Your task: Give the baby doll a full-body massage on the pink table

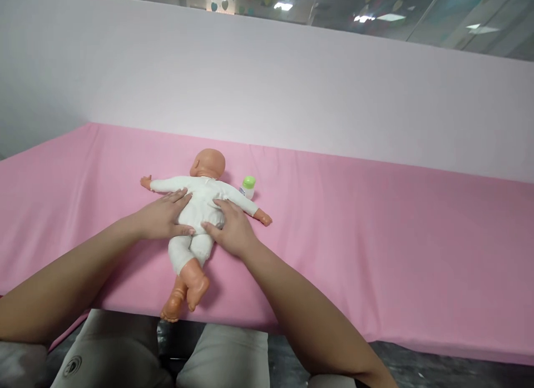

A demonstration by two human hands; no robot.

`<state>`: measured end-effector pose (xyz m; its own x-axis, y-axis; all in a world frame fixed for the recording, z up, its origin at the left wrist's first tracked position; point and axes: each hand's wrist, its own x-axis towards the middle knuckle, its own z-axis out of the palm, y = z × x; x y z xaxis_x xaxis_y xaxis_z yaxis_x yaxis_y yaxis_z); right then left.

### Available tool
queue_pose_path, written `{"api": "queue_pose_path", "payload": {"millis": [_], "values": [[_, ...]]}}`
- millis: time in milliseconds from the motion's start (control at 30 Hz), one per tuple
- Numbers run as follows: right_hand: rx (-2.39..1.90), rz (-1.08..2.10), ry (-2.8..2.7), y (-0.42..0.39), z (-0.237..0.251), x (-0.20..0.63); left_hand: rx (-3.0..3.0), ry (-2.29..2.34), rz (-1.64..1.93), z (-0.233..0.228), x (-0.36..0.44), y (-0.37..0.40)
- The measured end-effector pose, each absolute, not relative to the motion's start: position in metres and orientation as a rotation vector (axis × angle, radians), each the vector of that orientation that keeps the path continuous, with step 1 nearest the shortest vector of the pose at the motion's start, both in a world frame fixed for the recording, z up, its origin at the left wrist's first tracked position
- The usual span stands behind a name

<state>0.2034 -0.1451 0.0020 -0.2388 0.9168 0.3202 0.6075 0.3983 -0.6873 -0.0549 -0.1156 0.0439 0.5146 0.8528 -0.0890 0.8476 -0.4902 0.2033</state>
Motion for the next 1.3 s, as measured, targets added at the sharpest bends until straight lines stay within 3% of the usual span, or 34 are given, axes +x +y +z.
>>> {"api": "queue_pose_path", "payload": {"millis": [500, 833, 967, 1100, 1300], "values": [[-1.414, 0.753, -2.098, -0.151, 0.005, 0.198, 2.512, 1.365, 0.149, 0.029, -0.057, -0.106], [-1.316, 0.670, -2.213, -0.144, 0.012, 0.214, 2.546, 1.272, 0.104, 0.038, -0.070, -0.103], [-1.296, 0.517, -2.065, -0.143, 0.008, 0.216, 2.546, 1.287, 0.327, 0.041, -0.069, -0.105], [-1.186, 0.582, -1.870, -0.146, 0.008, 0.215, 2.584, 1.118, 0.622, 0.043, -0.062, -0.108], [-0.854, 0.660, -2.083, -0.148, 0.012, 0.207, 2.695, 1.008, 0.628, 0.046, -0.051, -0.118]]}}
